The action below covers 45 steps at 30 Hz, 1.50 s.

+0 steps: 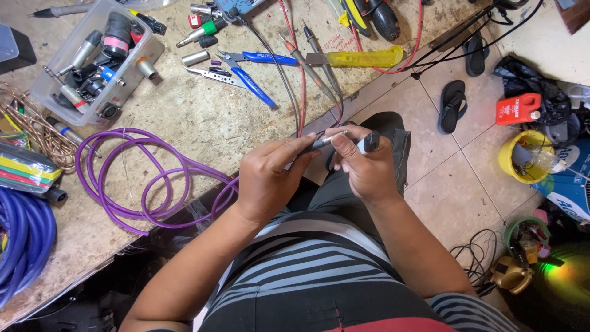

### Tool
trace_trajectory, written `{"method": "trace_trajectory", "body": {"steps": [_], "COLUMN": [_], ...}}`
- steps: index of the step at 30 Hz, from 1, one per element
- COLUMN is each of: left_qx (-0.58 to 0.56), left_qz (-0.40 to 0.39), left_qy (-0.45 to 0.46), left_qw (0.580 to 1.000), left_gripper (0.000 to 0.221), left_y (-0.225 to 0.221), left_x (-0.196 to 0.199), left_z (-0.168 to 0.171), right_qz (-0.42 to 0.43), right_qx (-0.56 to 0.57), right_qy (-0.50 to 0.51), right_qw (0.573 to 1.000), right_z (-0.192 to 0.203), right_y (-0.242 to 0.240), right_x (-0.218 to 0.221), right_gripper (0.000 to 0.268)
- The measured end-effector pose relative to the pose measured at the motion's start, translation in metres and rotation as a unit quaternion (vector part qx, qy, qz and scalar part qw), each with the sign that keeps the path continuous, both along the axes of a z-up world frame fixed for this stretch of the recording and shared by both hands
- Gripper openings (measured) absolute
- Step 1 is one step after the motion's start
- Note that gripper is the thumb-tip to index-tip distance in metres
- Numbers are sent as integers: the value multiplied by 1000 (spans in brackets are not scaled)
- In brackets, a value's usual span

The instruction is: The person is preparing wires and connectors, then soldering them together at an electronics repair bench.

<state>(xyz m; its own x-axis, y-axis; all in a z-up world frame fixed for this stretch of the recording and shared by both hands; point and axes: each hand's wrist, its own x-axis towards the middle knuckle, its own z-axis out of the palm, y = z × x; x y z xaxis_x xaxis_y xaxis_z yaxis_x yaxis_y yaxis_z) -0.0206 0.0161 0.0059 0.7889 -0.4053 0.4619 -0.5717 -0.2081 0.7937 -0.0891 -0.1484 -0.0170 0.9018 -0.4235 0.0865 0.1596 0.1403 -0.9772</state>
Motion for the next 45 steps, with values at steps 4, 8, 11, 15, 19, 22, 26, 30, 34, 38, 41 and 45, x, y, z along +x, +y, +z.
{"method": "trace_trajectory", "body": {"steps": [4, 8, 11, 15, 19, 22, 26, 30, 34, 38, 41, 45], "left_qx": [-3, 4, -15, -1, 1, 7, 13, -4, -13, -8, -3, 15], "left_qz": [33, 64, 87, 125, 125, 124, 120, 127, 124, 123, 125, 135], "left_qy": [-1, -8, -2, -23, -1, 5, 9, -7, 1, 3, -15, -44], "left_qw": [999, 998, 996, 992, 992, 992, 993, 992, 992, 992, 992, 990], "left_gripper": [26, 24, 20, 19, 20, 20, 19, 18, 18, 19, 19, 17], "left_y": [1, 13, 25, 43, 55, 60, 60, 57, 56, 55, 56, 56], "left_x": [7, 28, 46, 63, 67, 68, 67, 65, 65, 65, 64, 62], "left_z": [-9, -11, -12, -24, -29, -29, -32, -29, -27, -26, -26, -25], "right_qz": [-43, -37, -40, -28, -13, -6, -7, -14, -15, -13, -9, -4], "right_qx": [13, 55, 74, 99, 102, 82, 67, 52, 48, 54, 58, 61], "right_qy": [47, 55, 55, 81, 101, 107, 97, 86, 82, 87, 85, 87], "right_qw": [998, 996, 995, 991, 990, 991, 993, 995, 995, 995, 995, 994], "right_z": [-14, -13, -17, -25, -31, -33, -23, -12, -18, -26, -22, -26], "right_y": [4, 17, 35, 55, 66, 66, 70, 76, 74, 71, 71, 69], "right_x": [12, 43, 71, 94, 102, 104, 105, 105, 102, 99, 99, 99], "right_gripper": [16, 20, 15, 19, 17, 19, 19, 19, 19, 18, 19, 20]}}
